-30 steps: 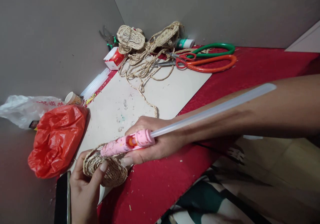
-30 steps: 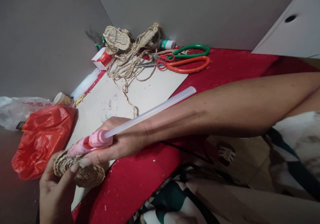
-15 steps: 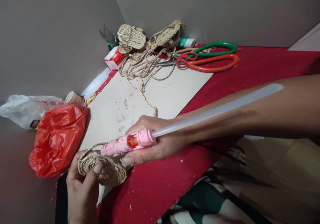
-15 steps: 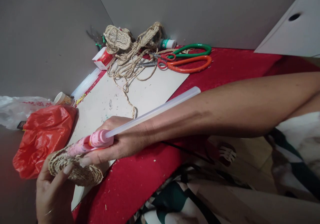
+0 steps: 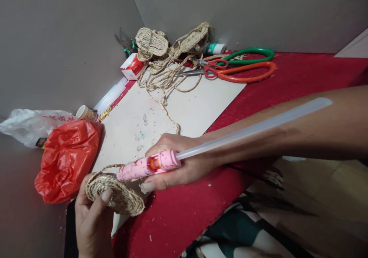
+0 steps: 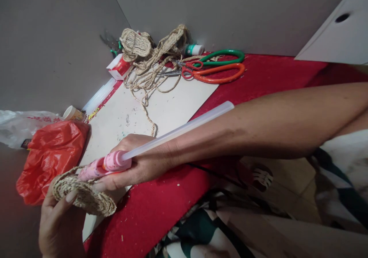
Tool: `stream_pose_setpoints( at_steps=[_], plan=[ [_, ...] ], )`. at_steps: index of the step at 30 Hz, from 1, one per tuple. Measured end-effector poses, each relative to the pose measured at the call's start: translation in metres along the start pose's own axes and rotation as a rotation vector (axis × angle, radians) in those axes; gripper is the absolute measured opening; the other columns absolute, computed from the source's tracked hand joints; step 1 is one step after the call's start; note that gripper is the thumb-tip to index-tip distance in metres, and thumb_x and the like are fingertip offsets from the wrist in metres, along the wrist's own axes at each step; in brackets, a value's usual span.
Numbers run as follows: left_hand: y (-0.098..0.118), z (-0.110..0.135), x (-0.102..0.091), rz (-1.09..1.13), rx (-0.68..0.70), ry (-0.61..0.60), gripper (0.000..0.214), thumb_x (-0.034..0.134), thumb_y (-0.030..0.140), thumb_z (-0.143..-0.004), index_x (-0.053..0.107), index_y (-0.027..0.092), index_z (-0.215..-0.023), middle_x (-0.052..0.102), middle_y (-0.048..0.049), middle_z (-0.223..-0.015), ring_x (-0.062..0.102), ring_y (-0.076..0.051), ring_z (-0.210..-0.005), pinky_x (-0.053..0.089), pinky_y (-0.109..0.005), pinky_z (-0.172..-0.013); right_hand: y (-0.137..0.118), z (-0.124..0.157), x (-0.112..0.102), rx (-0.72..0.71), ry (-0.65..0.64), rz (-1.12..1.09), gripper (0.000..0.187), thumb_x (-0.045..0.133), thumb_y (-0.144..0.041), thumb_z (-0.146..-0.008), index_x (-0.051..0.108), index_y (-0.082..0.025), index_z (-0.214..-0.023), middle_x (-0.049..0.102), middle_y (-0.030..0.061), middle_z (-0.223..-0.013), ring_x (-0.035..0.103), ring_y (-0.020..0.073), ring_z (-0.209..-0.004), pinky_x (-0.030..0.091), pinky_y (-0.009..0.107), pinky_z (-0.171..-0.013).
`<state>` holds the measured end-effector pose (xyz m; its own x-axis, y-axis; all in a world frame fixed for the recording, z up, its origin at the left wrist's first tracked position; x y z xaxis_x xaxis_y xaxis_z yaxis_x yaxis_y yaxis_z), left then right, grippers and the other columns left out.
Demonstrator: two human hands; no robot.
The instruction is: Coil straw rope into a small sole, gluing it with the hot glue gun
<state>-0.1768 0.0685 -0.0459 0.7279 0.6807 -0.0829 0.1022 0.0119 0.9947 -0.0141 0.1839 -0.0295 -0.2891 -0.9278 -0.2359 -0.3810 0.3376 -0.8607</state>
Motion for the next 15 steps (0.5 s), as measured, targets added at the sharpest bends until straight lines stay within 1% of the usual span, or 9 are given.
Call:
stream_pose_setpoints(
  at_steps=[2, 6, 12, 15],
  plan=[
    [0.0003, -0.0003, -0.0003, 0.007, 0.005, 0.003, 0.028, 0.071, 0.021, -0.067, 0.063, 0.02, -0.094, 0.062, -0.0023, -0.078, 0.06, -0.016, -0.068, 0.05, -0.027, -0.065, -0.001, 0.0002, -0.0001, -0.008, -0.001, -0.014, 0.038, 0.055, -0.039, -0.083, 0.038, -0.015, -0.06, 0.035, -0.0065, -0.053, 0.03, 0.0028, -0.048, 0.025, 0.016, -0.046],
    [0.0008, -0.0001, 0.0006, 0.006, 0.014, -0.012, 0.027, 0.07, 0.022, -0.068, 0.064, 0.02, -0.094, 0.062, -0.0031, -0.079, 0.06, -0.016, -0.068, 0.05, -0.027, -0.062, 0.0021, 0.0, 0.001, 0.009, -0.008, -0.016, 0.042, 0.057, -0.045, -0.08, 0.038, -0.015, -0.058, 0.035, -0.006, -0.051, 0.03, 0.0035, -0.048, 0.024, 0.017, -0.044],
    [0.0007, -0.0014, -0.0002, 0.055, 0.015, -0.031, 0.023, 0.067, 0.022, -0.07, 0.063, 0.02, -0.093, 0.063, -0.0041, -0.082, 0.06, -0.018, -0.072, 0.051, -0.03, -0.065, 0.0008, 0.0002, 0.0031, -0.016, -0.009, -0.024, 0.038, 0.055, -0.04, -0.083, 0.04, -0.015, -0.059, 0.038, -0.0057, -0.053, 0.033, 0.0037, -0.048, 0.026, 0.018, -0.046],
    [0.0016, -0.0021, -0.0022, 0.069, 0.016, -0.022, 0.024, 0.067, 0.023, -0.07, 0.063, 0.02, -0.093, 0.064, -0.0046, -0.083, 0.06, -0.018, -0.073, 0.051, -0.031, -0.065, -0.0013, 0.0008, 0.0046, -0.038, -0.022, 0.006, 0.039, 0.056, -0.042, -0.081, 0.041, -0.015, -0.057, 0.037, -0.0061, -0.051, 0.032, 0.0036, -0.045, 0.025, 0.018, -0.045]
  ],
)
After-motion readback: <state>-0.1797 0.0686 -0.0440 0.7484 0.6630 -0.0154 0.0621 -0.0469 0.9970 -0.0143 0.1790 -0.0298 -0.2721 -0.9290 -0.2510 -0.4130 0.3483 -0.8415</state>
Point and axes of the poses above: each hand's wrist, its own z-axis away from the middle knuckle, its own x-axis out of the palm, y = z × x, the point moved 10 cm from there along -z, towards the middle knuckle
